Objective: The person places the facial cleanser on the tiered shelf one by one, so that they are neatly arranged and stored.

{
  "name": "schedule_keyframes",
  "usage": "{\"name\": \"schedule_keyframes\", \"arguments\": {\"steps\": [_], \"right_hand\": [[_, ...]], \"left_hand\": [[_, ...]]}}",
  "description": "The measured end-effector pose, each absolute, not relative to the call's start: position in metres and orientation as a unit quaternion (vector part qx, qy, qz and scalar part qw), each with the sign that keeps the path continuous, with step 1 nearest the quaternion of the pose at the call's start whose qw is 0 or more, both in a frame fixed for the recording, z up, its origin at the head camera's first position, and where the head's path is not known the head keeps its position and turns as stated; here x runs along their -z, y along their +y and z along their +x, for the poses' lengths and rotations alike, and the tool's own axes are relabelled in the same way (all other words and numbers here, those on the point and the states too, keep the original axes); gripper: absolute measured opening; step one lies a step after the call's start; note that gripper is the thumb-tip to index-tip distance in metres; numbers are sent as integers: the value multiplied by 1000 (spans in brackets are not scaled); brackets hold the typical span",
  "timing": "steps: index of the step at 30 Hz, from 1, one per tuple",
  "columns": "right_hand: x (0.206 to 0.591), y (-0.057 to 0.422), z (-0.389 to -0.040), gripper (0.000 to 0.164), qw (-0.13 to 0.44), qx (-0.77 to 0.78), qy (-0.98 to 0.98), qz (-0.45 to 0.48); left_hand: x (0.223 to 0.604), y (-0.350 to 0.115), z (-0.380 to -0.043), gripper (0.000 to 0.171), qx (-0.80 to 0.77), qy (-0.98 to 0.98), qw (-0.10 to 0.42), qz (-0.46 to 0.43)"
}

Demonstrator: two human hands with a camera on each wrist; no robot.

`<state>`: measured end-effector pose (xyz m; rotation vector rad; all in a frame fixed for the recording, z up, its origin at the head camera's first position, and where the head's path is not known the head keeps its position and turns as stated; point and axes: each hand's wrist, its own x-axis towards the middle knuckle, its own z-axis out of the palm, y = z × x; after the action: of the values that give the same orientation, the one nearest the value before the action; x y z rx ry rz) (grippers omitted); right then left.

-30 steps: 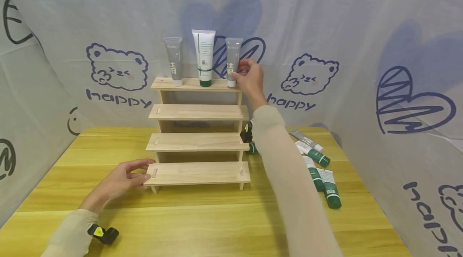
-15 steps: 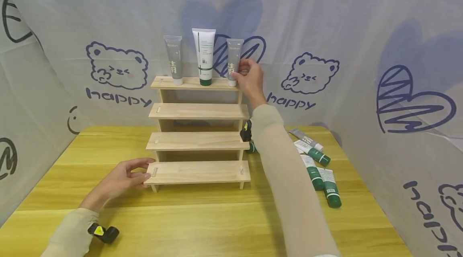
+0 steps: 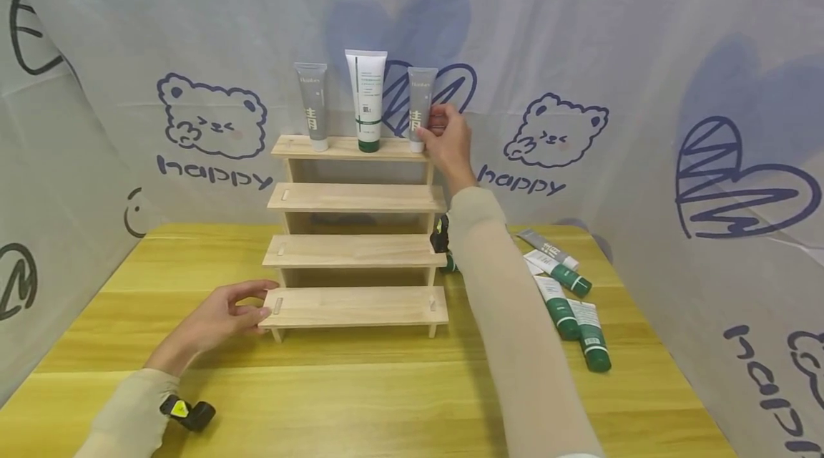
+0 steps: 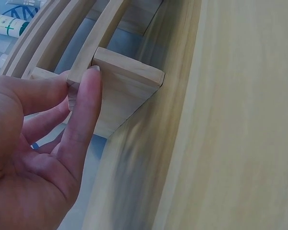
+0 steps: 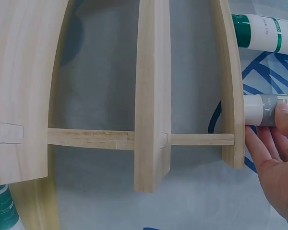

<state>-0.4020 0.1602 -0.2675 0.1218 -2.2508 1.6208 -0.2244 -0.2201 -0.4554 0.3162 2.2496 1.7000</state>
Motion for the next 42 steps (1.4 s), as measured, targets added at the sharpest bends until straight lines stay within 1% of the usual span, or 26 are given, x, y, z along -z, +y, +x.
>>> {"name": "schedule_keyframes", "arguments": {"steps": [4, 11, 17, 21, 25, 34, 42], "right_hand": [[268, 158, -402, 45, 179, -570, -800, 47], [268, 161, -394, 64, 155, -571, -804, 67], [268, 168, -377, 71, 130, -547, -823, 81], [268, 178, -358, 66, 112, -532, -835, 88], [270, 196, -335, 59, 76, -505, -854, 96], [284, 242, -289, 51, 5, -423, -902, 92], [312, 287, -263, 52, -38, -387, -918, 75]], "left_hand": [[455, -221, -225, 57, -588, 787, 149, 109], [455, -220, -225, 57, -588, 787, 152, 105], [454, -220, -224, 56, -582, 792, 148, 107], [452, -221, -223, 56, -575, 797, 146, 114], [451, -220, -222, 56, -571, 799, 147, 117], [451, -219, -220, 56, -581, 788, 147, 140], [451, -219, -220, 56, -583, 788, 146, 134]]}}
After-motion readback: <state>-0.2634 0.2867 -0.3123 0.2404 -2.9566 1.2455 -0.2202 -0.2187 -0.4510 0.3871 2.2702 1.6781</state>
